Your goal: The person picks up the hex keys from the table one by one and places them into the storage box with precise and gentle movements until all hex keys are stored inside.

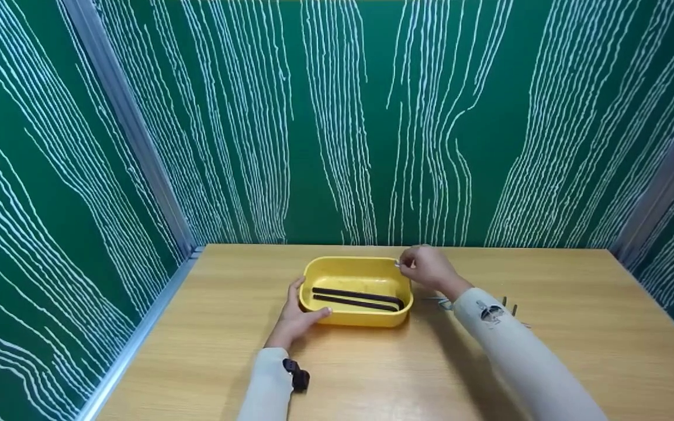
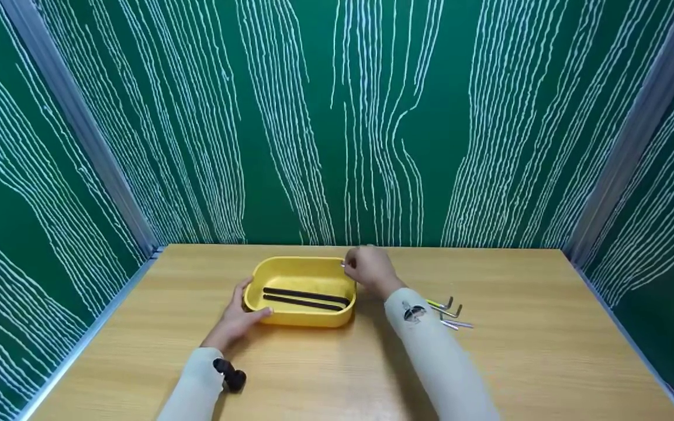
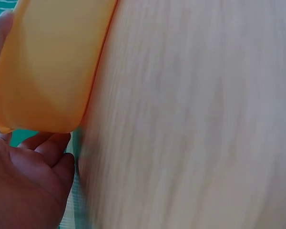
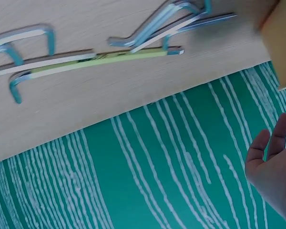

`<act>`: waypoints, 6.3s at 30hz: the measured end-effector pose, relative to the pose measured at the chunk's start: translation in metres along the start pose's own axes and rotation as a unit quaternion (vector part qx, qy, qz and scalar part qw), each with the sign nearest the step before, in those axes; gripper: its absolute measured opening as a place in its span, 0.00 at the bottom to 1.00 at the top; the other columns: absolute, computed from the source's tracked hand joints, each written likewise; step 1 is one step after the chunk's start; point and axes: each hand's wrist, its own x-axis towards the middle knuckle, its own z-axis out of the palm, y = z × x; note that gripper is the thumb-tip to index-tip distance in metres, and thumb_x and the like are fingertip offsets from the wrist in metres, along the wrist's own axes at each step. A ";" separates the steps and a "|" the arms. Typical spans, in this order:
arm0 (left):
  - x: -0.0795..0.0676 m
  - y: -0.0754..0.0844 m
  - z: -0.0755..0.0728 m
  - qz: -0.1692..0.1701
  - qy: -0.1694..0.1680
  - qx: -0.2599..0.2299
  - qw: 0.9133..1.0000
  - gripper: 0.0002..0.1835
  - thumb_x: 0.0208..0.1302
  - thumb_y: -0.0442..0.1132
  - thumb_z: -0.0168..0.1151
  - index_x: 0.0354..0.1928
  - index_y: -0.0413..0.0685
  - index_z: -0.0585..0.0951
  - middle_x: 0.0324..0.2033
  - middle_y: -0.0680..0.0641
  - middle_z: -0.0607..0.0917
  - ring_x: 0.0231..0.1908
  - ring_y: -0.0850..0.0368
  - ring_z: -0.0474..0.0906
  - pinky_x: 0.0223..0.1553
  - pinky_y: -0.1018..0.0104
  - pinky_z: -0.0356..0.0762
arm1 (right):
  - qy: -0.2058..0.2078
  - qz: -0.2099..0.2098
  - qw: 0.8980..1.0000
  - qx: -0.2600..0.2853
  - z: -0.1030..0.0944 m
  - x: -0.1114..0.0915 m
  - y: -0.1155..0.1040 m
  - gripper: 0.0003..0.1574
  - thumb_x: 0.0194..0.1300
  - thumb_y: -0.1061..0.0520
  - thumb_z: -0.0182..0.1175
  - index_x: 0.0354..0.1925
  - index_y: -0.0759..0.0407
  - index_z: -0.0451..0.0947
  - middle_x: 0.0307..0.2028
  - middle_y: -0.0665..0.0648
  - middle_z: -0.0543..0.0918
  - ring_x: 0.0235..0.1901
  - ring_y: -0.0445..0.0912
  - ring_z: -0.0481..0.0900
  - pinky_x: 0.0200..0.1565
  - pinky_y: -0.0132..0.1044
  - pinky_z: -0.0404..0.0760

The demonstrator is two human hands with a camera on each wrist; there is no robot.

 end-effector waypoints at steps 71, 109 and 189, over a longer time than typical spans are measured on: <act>0.004 0.000 0.001 0.005 0.014 -0.006 1.000 0.56 0.27 0.60 0.72 0.62 0.72 0.50 0.62 0.45 0.60 0.60 0.49 0.58 0.60 0.49 0.52 | -0.123 0.017 0.989 -0.084 0.065 0.004 -0.038 0.06 0.49 0.50 0.61 0.19 0.45 0.75 0.17 0.45 0.74 0.21 0.41 0.70 0.27 0.34 0.67; 0.002 -0.003 0.002 -0.009 0.014 0.006 1.000 0.56 0.26 0.64 0.70 0.62 0.75 0.49 0.64 0.46 0.58 0.61 0.50 0.56 0.61 0.50 0.51 | -0.117 -0.037 0.983 -0.137 0.068 0.002 -0.037 0.07 0.46 0.54 0.59 0.16 0.45 0.74 0.15 0.43 0.72 0.18 0.40 0.68 0.23 0.35 0.67; 0.002 -0.003 -0.002 0.015 0.010 -0.003 1.000 0.55 0.28 0.60 0.72 0.62 0.71 0.50 0.60 0.42 0.63 0.59 0.49 0.60 0.60 0.52 0.52 | -0.089 -0.045 0.993 0.055 -0.009 -0.012 0.016 0.07 0.46 0.59 0.59 0.30 0.54 0.78 0.29 0.57 0.78 0.30 0.47 0.72 0.32 0.36 0.70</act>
